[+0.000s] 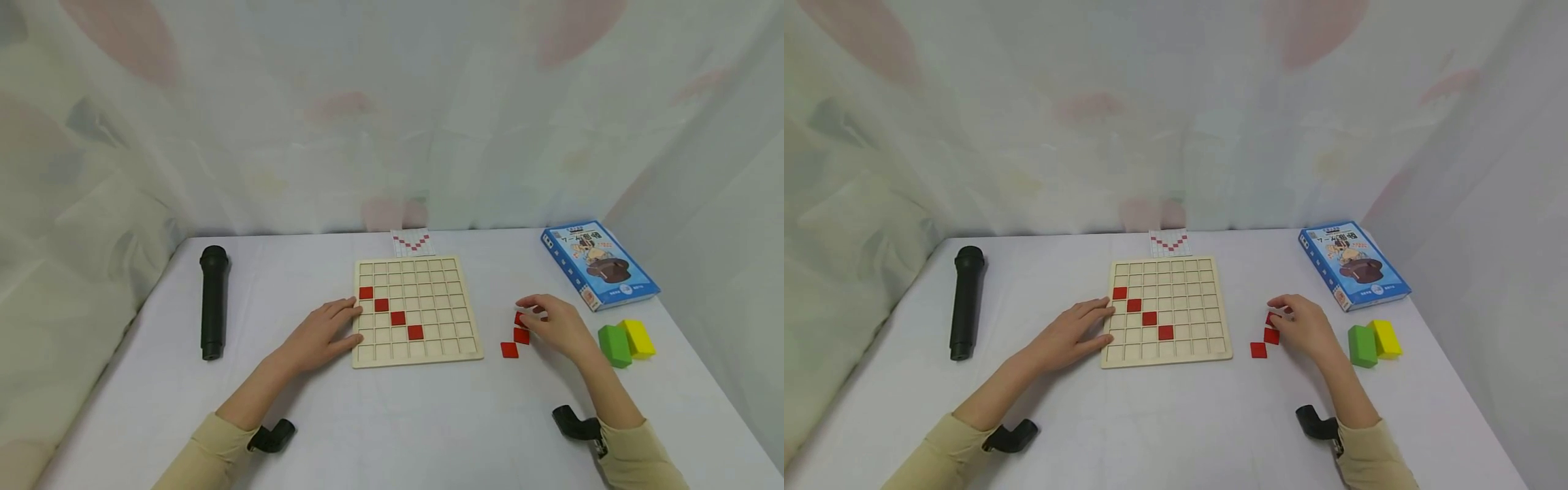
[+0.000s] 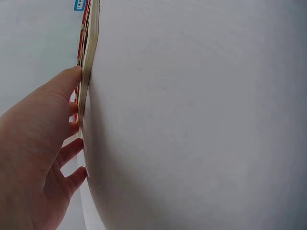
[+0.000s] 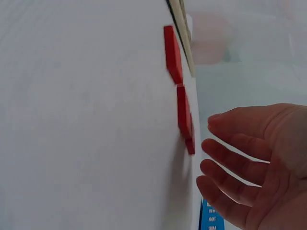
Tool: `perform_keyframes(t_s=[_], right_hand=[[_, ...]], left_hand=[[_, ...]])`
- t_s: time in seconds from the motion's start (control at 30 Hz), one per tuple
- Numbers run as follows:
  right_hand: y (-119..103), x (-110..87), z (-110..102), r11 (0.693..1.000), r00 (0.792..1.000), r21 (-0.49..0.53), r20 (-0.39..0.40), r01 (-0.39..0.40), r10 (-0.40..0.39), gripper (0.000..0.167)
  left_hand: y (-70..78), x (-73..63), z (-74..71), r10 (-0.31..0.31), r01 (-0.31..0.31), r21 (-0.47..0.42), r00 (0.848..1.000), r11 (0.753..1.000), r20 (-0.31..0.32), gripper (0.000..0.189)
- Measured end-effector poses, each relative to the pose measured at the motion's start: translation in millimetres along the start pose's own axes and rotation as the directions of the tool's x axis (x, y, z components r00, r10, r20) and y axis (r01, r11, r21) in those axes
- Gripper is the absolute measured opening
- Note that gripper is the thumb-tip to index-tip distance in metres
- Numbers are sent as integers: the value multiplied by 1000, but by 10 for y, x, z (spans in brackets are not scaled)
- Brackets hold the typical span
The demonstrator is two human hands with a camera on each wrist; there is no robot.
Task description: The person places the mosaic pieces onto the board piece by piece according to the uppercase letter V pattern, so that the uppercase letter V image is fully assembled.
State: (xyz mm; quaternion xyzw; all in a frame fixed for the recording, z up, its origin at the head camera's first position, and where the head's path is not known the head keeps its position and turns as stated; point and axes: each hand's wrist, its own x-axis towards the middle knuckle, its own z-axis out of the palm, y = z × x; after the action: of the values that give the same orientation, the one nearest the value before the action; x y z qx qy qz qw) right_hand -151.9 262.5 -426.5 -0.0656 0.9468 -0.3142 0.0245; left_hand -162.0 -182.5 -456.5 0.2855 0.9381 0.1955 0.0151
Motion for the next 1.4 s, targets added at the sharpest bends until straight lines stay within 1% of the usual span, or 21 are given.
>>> perform_keyframes(t_s=[0.2, 0.53, 0.73, 0.93, 1.1, 1.23, 1.4], right_hand=[[105, -14, -21, 1000, 1000, -11, 22, 4, -4, 31], [107, 11, -23, 999, 998, -26, 56, 29, -28, 30], [98, 32, -7, 998, 997, -31, 53, 49, -47, 30], [83, 62, 7, 999, 999, -29, 41, 32, -31, 30], [6, 108, 67, 999, 998, -5, 31, 52, -52, 31], [-128, 154, 152, 997, 996, 27, 41, 73, -74, 30], [-300, 215, 280, 989, 991, 77, 45, 123, -127, 28]], left_hand=[[3, -1, -4, -10, 10, -4, 1000, 1000, 5, 60], [-10, 6, 10, -5, 5, -7, 1000, 1000, 6, 60], [-8, 6, 7, 3, -3, -8, 1000, 1000, -2, 61], [-16, 7, 8, 1, -1, 2, 1000, 1000, -1, 61], [-15, 5, 9, -1, 1, -2, 1000, 1000, -1, 61], [-16, 4, 9, 0, 0, -6, 1000, 1000, -1, 61], [-17, 4, 7, -1, 1, -5, 1000, 1000, 0, 60]])
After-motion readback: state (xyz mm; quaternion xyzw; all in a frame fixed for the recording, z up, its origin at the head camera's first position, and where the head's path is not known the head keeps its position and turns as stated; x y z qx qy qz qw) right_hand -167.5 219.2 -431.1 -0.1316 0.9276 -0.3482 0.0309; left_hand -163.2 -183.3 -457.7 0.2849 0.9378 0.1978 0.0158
